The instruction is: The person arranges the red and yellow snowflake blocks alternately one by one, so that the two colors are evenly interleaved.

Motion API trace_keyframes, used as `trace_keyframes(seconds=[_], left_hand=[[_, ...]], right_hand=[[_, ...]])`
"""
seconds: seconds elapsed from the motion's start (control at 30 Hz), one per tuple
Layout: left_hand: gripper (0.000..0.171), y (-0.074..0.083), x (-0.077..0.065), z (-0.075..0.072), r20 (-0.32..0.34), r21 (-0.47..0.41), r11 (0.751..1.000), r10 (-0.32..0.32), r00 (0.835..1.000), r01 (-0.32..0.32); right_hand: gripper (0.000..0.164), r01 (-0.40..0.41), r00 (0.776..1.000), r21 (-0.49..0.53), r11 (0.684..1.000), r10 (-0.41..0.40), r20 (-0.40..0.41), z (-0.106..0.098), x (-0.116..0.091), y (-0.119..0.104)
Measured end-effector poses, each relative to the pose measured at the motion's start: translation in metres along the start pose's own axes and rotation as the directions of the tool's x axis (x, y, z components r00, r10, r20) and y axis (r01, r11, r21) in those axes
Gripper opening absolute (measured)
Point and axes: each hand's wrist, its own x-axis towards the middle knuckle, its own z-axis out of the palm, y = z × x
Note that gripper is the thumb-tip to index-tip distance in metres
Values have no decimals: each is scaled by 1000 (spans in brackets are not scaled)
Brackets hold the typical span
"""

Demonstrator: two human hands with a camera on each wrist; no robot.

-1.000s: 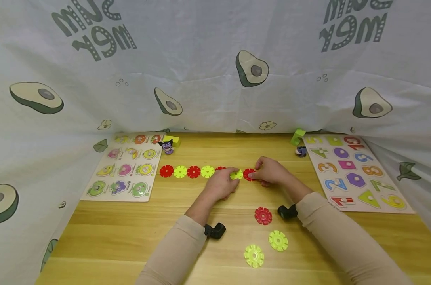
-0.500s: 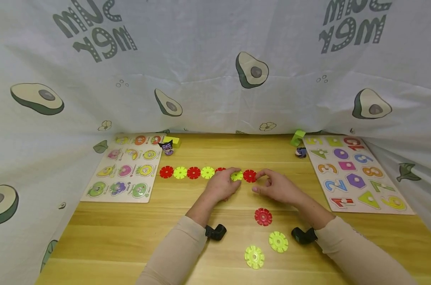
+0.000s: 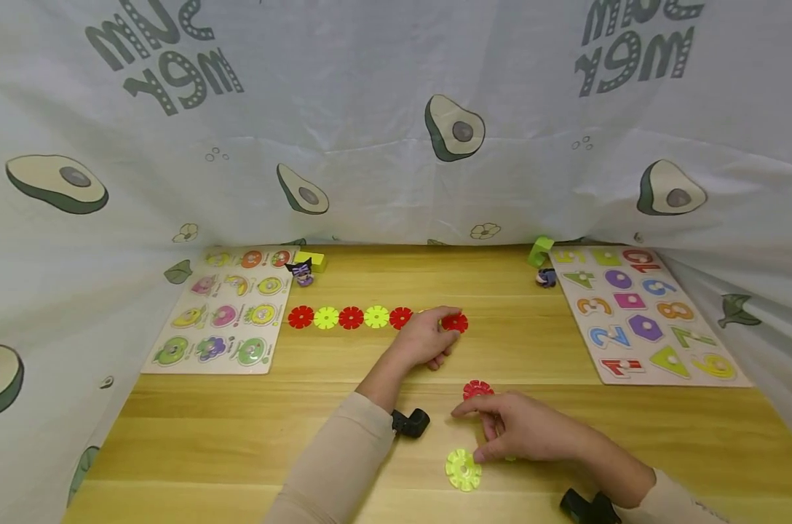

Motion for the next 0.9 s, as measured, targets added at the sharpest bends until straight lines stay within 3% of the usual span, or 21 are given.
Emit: trace_keyframes(seconds=[0.13, 0.33, 0.53, 0.8, 0.9], left_hand=[[40, 0, 1, 3, -37, 47, 998, -42, 998, 44], [37, 1, 1, 4, -64, 79, 994, -73, 995, 78], [36, 1, 0, 5, -69, 85, 994, -68, 995, 74], [35, 1, 2, 6, -67, 96, 993, -63, 996, 69], [35, 1, 2, 6, -68, 95, 993, -63, 996, 69]], right_hand=[[47, 35, 997, -26, 999, -33, 75, 12, -5, -1], [39, 37, 997, -136, 990, -27, 77, 17, -1, -6], [26, 49, 994, -177, 983, -31, 100, 18, 4, -13], [40, 111, 990, -303, 946, -79, 117, 24, 6, -21], [38, 95, 992, -320, 942, -64, 104, 24, 6, -22]])
